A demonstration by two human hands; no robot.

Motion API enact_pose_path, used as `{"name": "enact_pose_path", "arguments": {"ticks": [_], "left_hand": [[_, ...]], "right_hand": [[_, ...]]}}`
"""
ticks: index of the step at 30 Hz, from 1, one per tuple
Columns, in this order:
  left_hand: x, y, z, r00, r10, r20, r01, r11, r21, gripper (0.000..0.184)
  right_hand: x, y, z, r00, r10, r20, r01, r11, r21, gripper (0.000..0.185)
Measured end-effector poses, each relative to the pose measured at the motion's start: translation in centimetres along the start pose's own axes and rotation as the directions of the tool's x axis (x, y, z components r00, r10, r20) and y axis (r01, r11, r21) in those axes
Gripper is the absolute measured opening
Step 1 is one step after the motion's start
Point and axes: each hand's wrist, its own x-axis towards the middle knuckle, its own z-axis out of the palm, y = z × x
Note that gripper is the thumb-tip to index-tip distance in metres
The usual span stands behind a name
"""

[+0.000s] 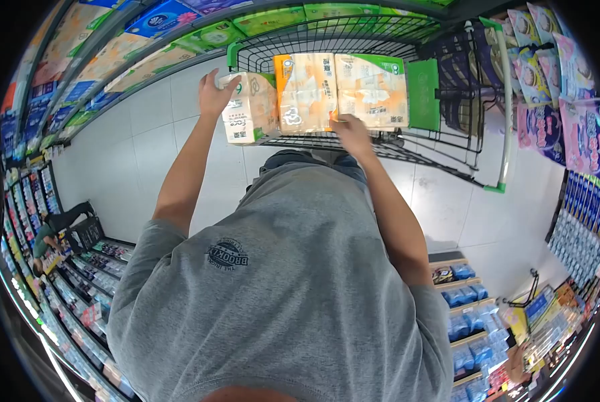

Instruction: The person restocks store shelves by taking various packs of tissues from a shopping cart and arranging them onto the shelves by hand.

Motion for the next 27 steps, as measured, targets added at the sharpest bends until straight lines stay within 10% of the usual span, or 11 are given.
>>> {"name": "enact_pose_path", "arguments": {"ticks": [2,10,18,27], "left_hand": [[1.9,1.7,-0.5,0.97,-0.085,0.226,0.072,0.995,0.066,0.081],[8.4,3.7,2.7,0.534,-0.19,0.824,-0.265,0.887,0.377,0.083],[10.8,0.7,6.9,0.087,-0.266,0.96,-0.011,0.963,0.268,0.055],[10.5,2.2,6.3,-0.076,-0.365,0.928,0.16,0.914,0.372,0.051]], "right_hand": [[0.5,-2.1,5.8,0.953,0.106,0.284,-0.234,0.853,0.466,0.037],[2.5,-3.7,17.2,0.808,0.323,0.492,-0.558,0.685,0.468,0.068],[3.1,-3.8,20.4,0.769,0.343,0.539,-0.638,0.462,0.616,0.059],[1.9,-3.4,19.9,0.82,0.283,0.498,-0.568,0.517,0.641,0.075]]}}
